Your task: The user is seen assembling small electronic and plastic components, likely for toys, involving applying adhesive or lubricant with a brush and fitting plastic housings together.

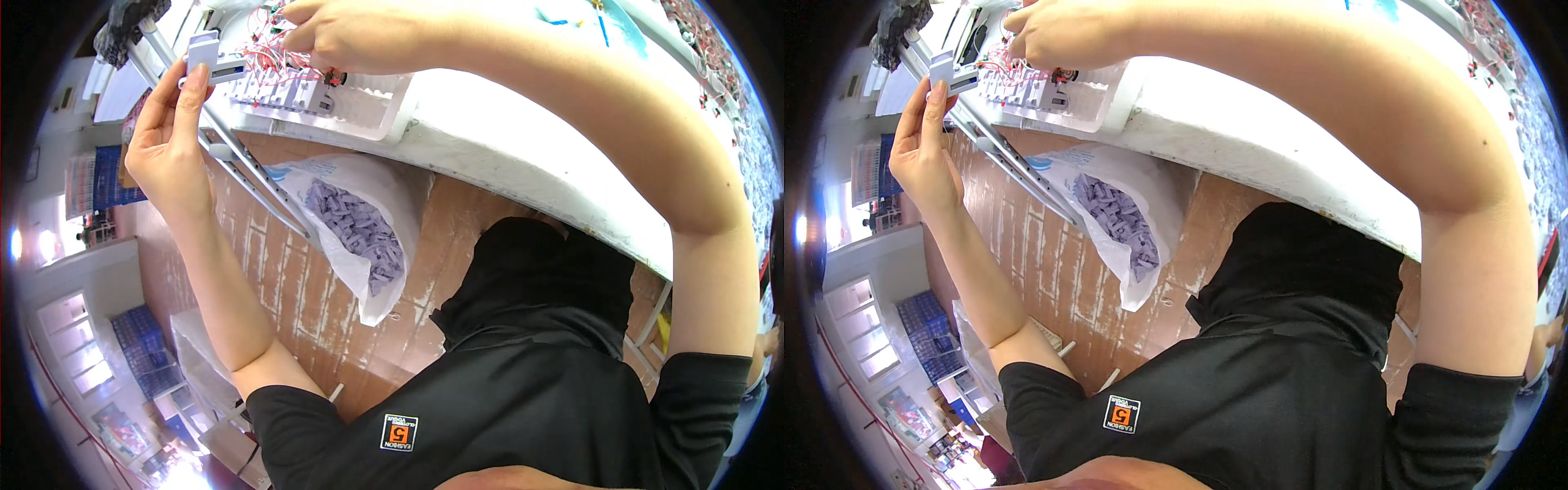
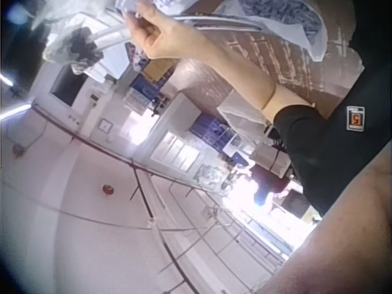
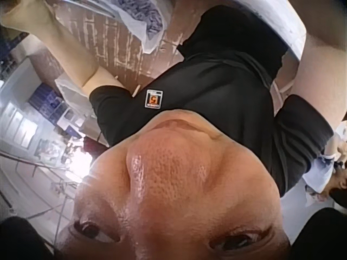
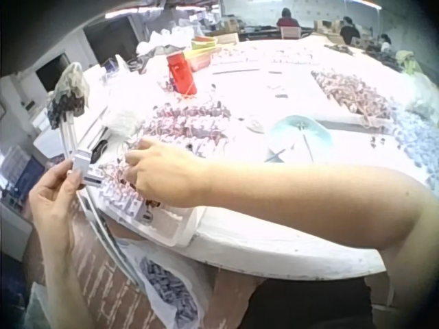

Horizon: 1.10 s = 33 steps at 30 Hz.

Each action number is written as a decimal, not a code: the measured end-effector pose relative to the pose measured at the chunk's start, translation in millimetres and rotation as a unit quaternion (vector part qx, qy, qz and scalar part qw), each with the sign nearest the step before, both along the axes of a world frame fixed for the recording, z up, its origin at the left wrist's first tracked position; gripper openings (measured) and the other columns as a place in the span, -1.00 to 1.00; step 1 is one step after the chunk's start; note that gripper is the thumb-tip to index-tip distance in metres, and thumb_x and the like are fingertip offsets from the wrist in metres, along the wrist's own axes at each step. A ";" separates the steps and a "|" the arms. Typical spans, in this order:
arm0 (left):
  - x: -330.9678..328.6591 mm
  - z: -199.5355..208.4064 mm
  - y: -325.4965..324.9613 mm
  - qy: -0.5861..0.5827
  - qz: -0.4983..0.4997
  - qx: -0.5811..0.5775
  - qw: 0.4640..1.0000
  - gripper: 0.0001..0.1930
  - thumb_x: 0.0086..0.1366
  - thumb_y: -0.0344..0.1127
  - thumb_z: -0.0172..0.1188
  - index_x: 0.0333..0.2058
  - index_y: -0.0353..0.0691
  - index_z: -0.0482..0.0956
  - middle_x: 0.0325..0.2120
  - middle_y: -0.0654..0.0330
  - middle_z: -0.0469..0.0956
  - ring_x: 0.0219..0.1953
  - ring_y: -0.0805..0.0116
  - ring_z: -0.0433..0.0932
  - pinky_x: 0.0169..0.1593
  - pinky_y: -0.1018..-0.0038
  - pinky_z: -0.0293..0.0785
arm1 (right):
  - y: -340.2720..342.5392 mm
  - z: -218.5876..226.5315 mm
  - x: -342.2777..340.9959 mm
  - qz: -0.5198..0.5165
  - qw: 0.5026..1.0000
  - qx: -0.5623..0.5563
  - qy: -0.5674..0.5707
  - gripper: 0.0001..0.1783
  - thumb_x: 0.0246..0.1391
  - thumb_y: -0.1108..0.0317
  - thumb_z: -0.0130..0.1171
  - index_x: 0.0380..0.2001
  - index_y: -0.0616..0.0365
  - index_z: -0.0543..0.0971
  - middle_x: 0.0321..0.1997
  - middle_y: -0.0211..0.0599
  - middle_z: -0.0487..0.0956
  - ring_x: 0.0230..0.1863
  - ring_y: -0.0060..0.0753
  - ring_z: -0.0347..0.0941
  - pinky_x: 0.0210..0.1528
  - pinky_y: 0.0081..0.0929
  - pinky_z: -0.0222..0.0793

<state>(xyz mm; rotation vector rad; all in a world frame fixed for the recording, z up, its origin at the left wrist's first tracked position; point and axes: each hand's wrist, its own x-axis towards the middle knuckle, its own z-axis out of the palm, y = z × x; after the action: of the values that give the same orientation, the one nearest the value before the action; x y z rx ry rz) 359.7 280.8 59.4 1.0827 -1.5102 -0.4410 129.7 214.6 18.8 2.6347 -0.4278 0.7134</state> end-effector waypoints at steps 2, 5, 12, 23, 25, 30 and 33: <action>-1.8 -0.3 0.5 -0.004 -0.015 -0.010 1.000 -0.70 0.31 -0.54 0.32 0.00 -0.52 0.61 -0.18 0.03 0.68 -0.16 0.39 0.67 -0.01 0.53 0.60 | 0.9 -3.1 -2.3 0.023 0.999 -0.030 -0.017 -0.84 -0.12 0.25 0.20 -0.66 -0.01 0.68 -0.29 -0.56 0.62 -0.07 -0.38 0.44 0.08 -0.33 0.31; -1.8 0.0 2.6 -0.006 -0.012 -0.004 1.000 -0.70 0.31 -0.55 0.32 0.00 -0.53 0.61 -0.18 0.03 0.68 -0.15 0.39 0.67 -0.01 0.53 0.61 | 0.0 -4.5 -4.4 0.054 0.997 -0.054 -0.033 -0.84 -0.13 0.24 0.20 -0.66 -0.03 0.67 -0.32 -0.57 0.60 -0.08 -0.39 0.43 0.08 -0.34 0.30; -3.9 0.2 2.2 0.002 -0.015 0.004 1.000 -0.69 0.30 -0.54 0.33 0.00 -0.53 0.61 -0.18 0.04 0.68 -0.16 0.39 0.67 -0.02 0.54 0.60 | -2.4 -8.1 0.1 0.052 0.997 -0.030 -0.040 -0.84 -0.12 0.24 0.19 -0.64 -0.04 0.68 -0.33 -0.58 0.59 -0.07 -0.41 0.42 0.10 -0.35 0.29; -9.1 4.3 11.8 -0.005 -0.007 -0.004 1.000 -0.68 0.29 -0.52 0.35 0.00 -0.52 0.62 -0.21 0.08 0.68 -0.21 0.42 0.66 -0.06 0.56 0.57 | 4.4 -4.0 -6.6 0.036 0.997 -0.073 0.002 -0.83 -0.09 0.23 0.18 -0.63 -0.06 0.70 -0.35 -0.62 0.61 -0.06 -0.43 0.42 0.16 -0.31 0.25; -4.7 3.7 13.1 -0.005 -0.008 -0.004 1.000 -0.68 0.29 -0.52 0.36 0.00 -0.51 0.62 -0.22 0.08 0.68 -0.21 0.41 0.66 -0.06 0.56 0.56 | 1.3 -1.0 -8.8 0.032 0.996 -0.069 -0.040 -0.83 -0.10 0.24 0.18 -0.63 -0.05 0.70 -0.36 -0.60 0.61 -0.07 -0.42 0.42 0.15 -0.31 0.26; 4.7 1.9 11.7 -0.010 -0.019 -0.003 1.000 -0.67 0.29 -0.51 0.36 0.00 -0.51 0.62 -0.22 0.07 0.68 -0.21 0.40 0.66 -0.06 0.55 0.56 | -2.9 2.7 -11.1 0.023 0.996 -0.055 -0.067 -0.85 -0.13 0.26 0.20 -0.63 -0.04 0.70 -0.37 -0.58 0.61 -0.10 -0.39 0.43 0.11 -0.30 0.27; 7.0 -0.2 10.3 -0.033 0.016 0.010 0.999 -0.67 0.36 -0.47 0.29 0.05 -0.51 0.58 -0.11 -0.01 0.67 -0.11 0.33 0.66 0.03 0.47 0.58 | -0.5 -0.1 -7.5 0.034 0.997 -0.054 -0.051 -0.86 -0.13 0.25 0.21 -0.62 -0.05 0.71 -0.36 -0.60 0.61 -0.10 -0.39 0.42 0.12 -0.29 0.26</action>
<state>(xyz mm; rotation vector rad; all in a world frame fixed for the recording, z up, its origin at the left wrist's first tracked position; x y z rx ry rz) 366.7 291.1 59.2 1.1449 -1.5473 -0.4018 122.2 214.2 18.6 2.5308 -0.3194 0.8704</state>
